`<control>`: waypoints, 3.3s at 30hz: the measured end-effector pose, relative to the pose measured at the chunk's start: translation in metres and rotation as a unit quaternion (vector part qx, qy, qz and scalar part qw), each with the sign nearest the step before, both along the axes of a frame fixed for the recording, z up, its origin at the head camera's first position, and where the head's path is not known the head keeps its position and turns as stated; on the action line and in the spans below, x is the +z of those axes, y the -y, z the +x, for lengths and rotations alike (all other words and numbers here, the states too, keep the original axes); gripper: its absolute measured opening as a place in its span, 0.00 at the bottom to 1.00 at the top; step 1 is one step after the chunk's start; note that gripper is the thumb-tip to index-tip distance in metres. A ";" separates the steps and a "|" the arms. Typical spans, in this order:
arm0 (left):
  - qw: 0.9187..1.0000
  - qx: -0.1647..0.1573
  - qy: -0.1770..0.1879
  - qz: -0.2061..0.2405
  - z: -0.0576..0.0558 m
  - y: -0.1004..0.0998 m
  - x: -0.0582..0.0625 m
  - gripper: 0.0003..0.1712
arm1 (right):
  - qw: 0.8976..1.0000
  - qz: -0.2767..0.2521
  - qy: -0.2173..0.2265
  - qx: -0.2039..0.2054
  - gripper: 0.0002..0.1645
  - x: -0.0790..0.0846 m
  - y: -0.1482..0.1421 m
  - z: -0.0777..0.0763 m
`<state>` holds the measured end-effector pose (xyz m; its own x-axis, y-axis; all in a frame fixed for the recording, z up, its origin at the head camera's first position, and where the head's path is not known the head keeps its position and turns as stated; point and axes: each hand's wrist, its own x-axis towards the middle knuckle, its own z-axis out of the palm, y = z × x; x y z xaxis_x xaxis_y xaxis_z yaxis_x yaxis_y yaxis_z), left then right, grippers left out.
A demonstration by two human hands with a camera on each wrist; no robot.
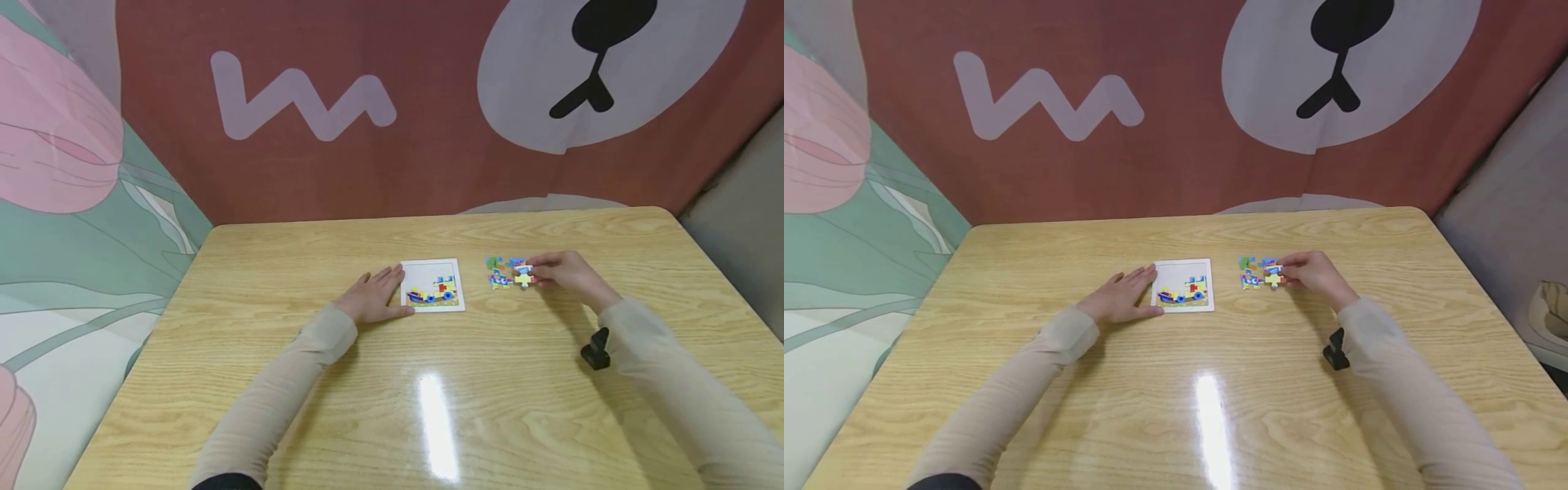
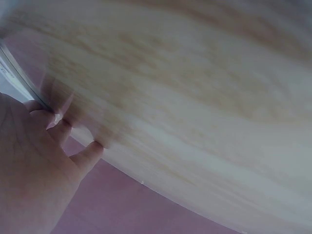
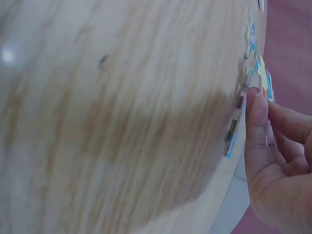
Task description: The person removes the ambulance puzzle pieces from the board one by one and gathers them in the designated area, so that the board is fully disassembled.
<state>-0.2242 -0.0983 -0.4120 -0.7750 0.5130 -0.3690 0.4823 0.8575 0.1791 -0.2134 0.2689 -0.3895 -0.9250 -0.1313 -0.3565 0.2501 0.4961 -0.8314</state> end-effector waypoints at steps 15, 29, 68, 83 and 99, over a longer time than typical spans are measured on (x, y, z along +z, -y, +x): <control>1.000 -0.003 0.002 -0.006 0.000 0.000 0.002 0.52 | 0.999 0.004 0.031 0.016 0.27 -0.006 -0.005 -0.001; 1.000 0.000 0.003 -0.003 0.000 0.000 0.002 0.51 | 0.999 -0.004 0.043 0.016 0.26 -0.010 -0.003 -0.005; 1.000 0.002 0.005 -0.002 0.002 -0.001 0.005 0.52 | 0.998 0.047 0.028 0.036 0.26 -0.006 -0.001 -0.005; 1.000 0.000 0.007 -0.006 0.002 -0.001 0.008 0.51 | 0.998 0.041 0.018 0.036 0.27 -0.003 -0.002 -0.004; 1.000 0.001 0.003 -0.004 0.003 -0.001 0.007 0.51 | 0.998 0.051 0.007 0.038 0.28 0.007 0.006 -0.007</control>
